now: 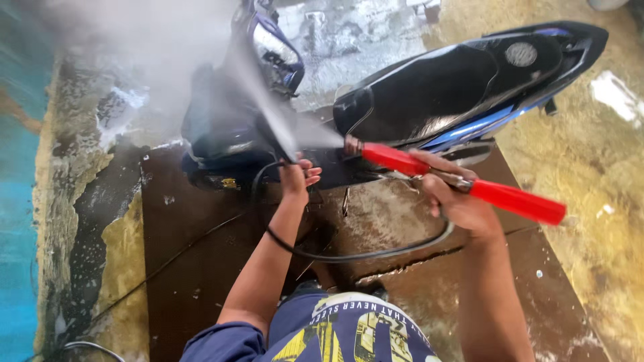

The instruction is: The person uses a high-pressure water spray gun to rinse a blue motorcycle. They systematically clean the front fairing, handlebars, seat, and rear sections, moving around the vehicle to cover all sides.

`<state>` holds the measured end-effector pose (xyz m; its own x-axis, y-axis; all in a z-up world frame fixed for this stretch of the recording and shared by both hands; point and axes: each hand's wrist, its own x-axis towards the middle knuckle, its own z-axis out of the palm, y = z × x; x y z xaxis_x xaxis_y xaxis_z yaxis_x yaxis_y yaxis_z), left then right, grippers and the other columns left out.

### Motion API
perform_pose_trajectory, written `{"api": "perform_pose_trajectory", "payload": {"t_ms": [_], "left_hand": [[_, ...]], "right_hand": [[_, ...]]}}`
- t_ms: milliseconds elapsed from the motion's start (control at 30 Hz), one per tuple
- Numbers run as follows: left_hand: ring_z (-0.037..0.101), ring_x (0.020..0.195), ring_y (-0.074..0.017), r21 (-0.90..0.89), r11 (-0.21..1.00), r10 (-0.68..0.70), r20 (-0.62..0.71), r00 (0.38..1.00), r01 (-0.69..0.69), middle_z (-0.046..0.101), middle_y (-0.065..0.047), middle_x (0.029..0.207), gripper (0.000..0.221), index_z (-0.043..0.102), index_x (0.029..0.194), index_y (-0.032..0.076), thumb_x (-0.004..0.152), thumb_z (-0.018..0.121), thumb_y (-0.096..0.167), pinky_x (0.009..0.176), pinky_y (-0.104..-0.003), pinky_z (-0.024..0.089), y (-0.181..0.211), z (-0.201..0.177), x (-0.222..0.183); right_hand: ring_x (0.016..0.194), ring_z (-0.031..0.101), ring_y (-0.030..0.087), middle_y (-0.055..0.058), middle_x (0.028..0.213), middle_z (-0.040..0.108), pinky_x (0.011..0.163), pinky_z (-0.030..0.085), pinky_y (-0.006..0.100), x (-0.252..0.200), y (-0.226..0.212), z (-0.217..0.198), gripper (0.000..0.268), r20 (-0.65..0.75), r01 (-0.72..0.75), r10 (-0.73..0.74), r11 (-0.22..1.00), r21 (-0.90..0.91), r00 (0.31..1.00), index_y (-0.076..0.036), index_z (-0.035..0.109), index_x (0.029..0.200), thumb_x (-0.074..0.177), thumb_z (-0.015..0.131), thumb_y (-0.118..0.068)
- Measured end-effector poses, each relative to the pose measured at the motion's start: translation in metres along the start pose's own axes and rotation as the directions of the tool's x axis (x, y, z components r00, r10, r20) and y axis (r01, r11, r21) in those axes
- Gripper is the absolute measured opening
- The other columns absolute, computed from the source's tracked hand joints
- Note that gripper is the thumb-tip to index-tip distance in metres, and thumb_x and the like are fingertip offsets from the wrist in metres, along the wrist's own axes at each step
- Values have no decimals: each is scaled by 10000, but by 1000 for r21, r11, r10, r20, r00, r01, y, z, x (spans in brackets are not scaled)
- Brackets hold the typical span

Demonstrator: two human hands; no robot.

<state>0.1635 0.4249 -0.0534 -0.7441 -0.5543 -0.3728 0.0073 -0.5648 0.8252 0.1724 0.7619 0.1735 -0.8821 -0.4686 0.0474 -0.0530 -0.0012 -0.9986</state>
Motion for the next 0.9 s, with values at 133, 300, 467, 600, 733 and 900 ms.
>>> {"api": "perform_pose_trajectory", "payload": {"t_ms": [133, 300, 467, 600, 733, 900], "left_hand": [[706, 678, -247, -38, 996, 77, -130, 989, -82, 626, -117, 975, 547, 518, 1180, 6, 992, 474, 518, 471, -318, 553, 4, 9, -24], [730, 739, -256, 43, 996, 86, -296, 951, -76, 580, -219, 1258, 654, 468, 1381, -6, 1025, 461, 542, 495, -300, 575, 11, 27, -45], [746, 738, -221, 217, 976, 86, -258, 962, -29, 439, -145, 1499, 696, 334, 1533, 190, 988, 398, 619, 498, -273, 575, 14, 48, -67], [708, 627, -180, 191, 981, 99, -324, 941, -38, 577, -142, 1394, 697, 399, 1510, 162, 986, 403, 621, 436, -251, 512, 13, 50, -53], [640, 511, -126, 157, 987, 16, -354, 935, 43, 746, -176, 1165, 733, 503, 1494, 100, 1014, 388, 643, 390, -228, 439, 0, 36, -21], [643, 647, -101, -103, 989, 51, -420, 906, -103, 710, -175, 1186, 800, 479, 1480, 81, 1034, 355, 733, 492, -195, 473, -70, 30, 15]], "right_hand": [[497, 522, 48, -12, 669, 624, 457, 462, 206, 5, -8, -28, 457, 239, 20, -2, 997, -72, 971, -26, 608, 1423, 968, 608, -71], [521, 512, 28, -30, 675, 613, 453, 458, 203, 10, 9, -46, 455, 247, 60, -49, 997, -37, 968, -46, 594, 1440, 994, 622, -136], [549, 495, 10, -50, 717, 586, 475, 448, 193, 18, 31, -47, 481, 157, 17, -16, 1000, -10, 988, -71, 587, 1466, 1004, 659, -183], [535, 502, 16, -51, 716, 593, 471, 456, 200, 46, 37, -48, 467, 147, 87, -90, 996, 25, 985, -75, 574, 1474, 1025, 639, -185], [480, 501, 28, -41, 639, 564, 435, 455, 211, 79, 40, -56, 462, 243, -97, 93, 995, 6, 966, -94, 568, 1468, 1022, 612, -205], [462, 421, 38, -45, 584, 493, 398, 368, 221, 105, 47, -77, 460, 408, -285, 342, 938, -196, 846, -128, 604, 1447, 994, 594, -207]]}}
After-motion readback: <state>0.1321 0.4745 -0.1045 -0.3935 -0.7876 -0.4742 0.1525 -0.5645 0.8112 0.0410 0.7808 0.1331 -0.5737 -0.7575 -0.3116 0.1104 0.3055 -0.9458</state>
